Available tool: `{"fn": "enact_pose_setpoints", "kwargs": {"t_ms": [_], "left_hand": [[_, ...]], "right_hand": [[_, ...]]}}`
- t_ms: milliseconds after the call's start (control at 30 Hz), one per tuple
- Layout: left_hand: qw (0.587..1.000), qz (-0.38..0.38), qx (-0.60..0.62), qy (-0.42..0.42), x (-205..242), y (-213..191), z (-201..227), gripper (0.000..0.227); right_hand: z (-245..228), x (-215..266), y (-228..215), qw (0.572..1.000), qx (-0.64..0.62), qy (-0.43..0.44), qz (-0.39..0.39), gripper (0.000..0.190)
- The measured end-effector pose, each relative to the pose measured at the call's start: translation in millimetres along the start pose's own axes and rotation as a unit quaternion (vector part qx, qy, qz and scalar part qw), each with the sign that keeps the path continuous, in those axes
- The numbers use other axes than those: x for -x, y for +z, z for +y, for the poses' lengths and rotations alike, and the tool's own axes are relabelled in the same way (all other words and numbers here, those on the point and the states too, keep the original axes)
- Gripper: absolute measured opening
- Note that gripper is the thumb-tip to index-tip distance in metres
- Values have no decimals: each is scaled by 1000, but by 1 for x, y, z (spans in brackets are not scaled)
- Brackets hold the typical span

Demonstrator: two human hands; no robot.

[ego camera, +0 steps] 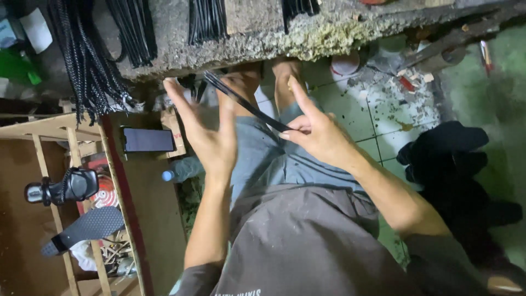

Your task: Applying glue to the ends of thin black shoe straps using a small applicator tool.

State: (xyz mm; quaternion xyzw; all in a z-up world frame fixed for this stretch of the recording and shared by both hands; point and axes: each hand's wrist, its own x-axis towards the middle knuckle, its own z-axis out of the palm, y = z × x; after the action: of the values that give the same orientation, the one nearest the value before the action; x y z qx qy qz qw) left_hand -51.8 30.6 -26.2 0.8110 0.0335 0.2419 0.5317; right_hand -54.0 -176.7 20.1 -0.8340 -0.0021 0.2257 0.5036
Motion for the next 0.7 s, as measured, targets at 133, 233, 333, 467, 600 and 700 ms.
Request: {"fn": "enact_pose_setpoints", "kwargs": {"t_ms": [133,233,333,467,600,700], "left_hand": [[764,-335,-475,279,-4,-3,32,61],[847,-377,-230,296,28,10,-8,27],[842,-431,-251,207,32,17,-21,16],[943,-306,22,-128,21,18,0,14],[863,-202,306,-346,36,32,-13,21],[857,-201,303,-366,36,39,2,19]], "right_hand": [[5,-1,-9,982,169,-67,-61,82],[-2,-2,-14,887,377,-263,-50,79],[5,-9,-16,858,401,-308,-87,79],[32,-29,-16,805,323,-442,230,61],[50,-27,17,949,-186,-213,138,103],[43,-37,30,930,-358,-55,55,93]]}}
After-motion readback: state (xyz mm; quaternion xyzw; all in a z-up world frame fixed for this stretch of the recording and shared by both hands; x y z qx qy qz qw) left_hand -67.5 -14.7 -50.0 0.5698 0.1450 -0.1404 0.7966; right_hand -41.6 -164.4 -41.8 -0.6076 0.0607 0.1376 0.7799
